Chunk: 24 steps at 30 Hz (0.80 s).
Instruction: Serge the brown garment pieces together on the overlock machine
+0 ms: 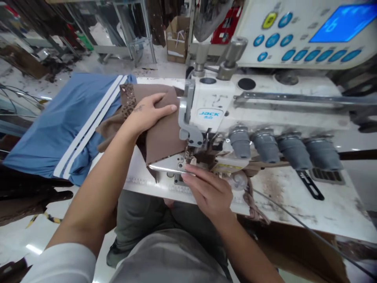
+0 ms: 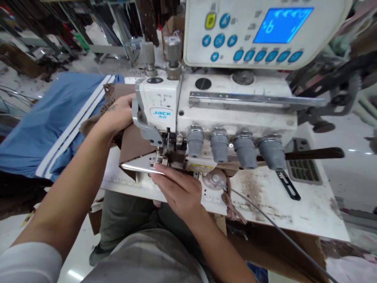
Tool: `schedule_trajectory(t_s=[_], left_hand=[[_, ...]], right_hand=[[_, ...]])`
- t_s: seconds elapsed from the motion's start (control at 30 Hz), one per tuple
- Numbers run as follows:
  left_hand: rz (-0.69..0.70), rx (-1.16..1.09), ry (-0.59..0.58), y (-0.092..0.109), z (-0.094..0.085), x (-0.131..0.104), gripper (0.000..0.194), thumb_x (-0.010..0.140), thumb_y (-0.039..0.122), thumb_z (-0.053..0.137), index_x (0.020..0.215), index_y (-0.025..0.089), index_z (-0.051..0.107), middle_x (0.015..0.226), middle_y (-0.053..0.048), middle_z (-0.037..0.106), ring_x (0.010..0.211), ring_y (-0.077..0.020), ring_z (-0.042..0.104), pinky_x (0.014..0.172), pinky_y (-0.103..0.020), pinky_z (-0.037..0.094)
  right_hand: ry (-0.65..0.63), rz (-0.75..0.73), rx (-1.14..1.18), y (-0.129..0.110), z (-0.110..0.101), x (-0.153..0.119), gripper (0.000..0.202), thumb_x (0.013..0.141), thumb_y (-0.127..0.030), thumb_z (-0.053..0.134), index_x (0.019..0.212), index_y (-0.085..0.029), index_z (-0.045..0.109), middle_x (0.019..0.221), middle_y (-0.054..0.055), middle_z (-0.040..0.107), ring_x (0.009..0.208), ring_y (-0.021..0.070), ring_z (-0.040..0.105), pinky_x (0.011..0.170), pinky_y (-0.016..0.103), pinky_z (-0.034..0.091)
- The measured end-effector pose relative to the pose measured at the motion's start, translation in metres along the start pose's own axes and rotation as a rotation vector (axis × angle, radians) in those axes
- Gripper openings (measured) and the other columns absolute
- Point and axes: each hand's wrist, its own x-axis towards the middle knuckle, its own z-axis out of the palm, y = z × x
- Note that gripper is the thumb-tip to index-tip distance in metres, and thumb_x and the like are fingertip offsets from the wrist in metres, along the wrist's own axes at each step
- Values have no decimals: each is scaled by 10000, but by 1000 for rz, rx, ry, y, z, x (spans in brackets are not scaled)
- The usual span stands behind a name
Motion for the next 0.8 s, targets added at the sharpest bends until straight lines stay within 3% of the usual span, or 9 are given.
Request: schedule_trajectory(t_s=[0.13, 0.27, 0.4, 0.5, 0.53, 0.6, 0.7, 0.77, 0.8], left_hand=[[-7, 28, 84, -13, -17, -3, 307, 925, 441, 720, 925, 134, 734, 855, -36, 698, 949, -264, 683, 991, -467, 540], [-12, -144, 207, -34, -48, -30, 425, 929, 393, 727, 1295, 186, 664, 1142, -54, 731, 1034, -259, 689, 967, -429, 563], [-3, -238, 344, -55, -63, -99, 669, 927, 412, 752, 1534, 282, 503, 1518, -79, 597, 1191, -275, 693, 1013, -420, 586], [-65, -208, 418, -53, -38, -182, 527, 957, 410, 726, 1458, 299, 603, 1575, -52, 565, 1450, -289, 544, 1241, -436, 429], [-124, -222, 398, -50, -23, -210, 456, 981, 422, 695, 1414, 290, 637, 1515, -56, 620, 1415, -279, 580, 1228, -426, 442], [-246, -332, 160, -42, 6, -259, 440, 1014, 459, 644, 1422, 293, 628, 1438, -65, 678, 1304, -256, 665, 1091, -366, 554], [-270, -363, -265, -33, 27, -293, 406, 1004, 482, 656, 1351, 271, 659, 1056, -48, 780, 904, -227, 755, 769, -319, 618], [-110, -120, -240, -25, 21, -287, 226, 1008, 432, 655, 1122, 254, 735, 910, -44, 741, 824, -226, 717, 723, -330, 581], [27, 15, -155, -18, 14, -278, 169, 1014, 380, 643, 1030, 240, 736, 952, -66, 735, 899, -246, 714, 789, -360, 577]], right_hand=[[23, 127, 203, -14, 14, -18, 298, 954, -80, 705, 1168, -267, 793, 1122, 64, 828, 865, 181, 818, 790, 267, 688], [-69, 512, 348, -13, 37, -28, 165, 1004, -194, 659, 1048, -239, 812, 1024, 67, 818, 678, 152, 771, 662, 262, 659], [-80, 655, 370, -4, 46, -30, 209, 1037, -362, 656, 1100, -232, 808, 1007, 86, 823, 894, 223, 792, 811, 332, 650], [-108, 627, 463, -1, 44, -32, 345, 1004, -470, 693, 1241, -229, 765, 1198, 121, 798, 1066, 277, 772, 942, 402, 628], [-142, 609, 475, -1, 43, -33, 392, 967, -499, 735, 1247, -226, 765, 1222, 122, 791, 1082, 291, 763, 955, 413, 620], [-152, 650, 487, 0, 44, -34, 403, 894, -550, 799, 1115, -213, 805, 1071, 99, 814, 945, 282, 763, 849, 382, 626], [140, 855, 534, 1, 47, -35, 459, 896, -663, 743, 891, -207, 786, 749, 33, 755, 634, 201, 678, 595, 297, 565], [311, 858, 446, -2, 42, -36, 523, 968, -704, 620, 957, -207, 782, 745, 32, 758, 601, 194, 671, 553, 287, 553], [294, 761, 286, -5, 35, -38, 508, 1021, -659, 570, 1006, -200, 785, 770, 36, 772, 616, 191, 685, 558, 282, 563]])
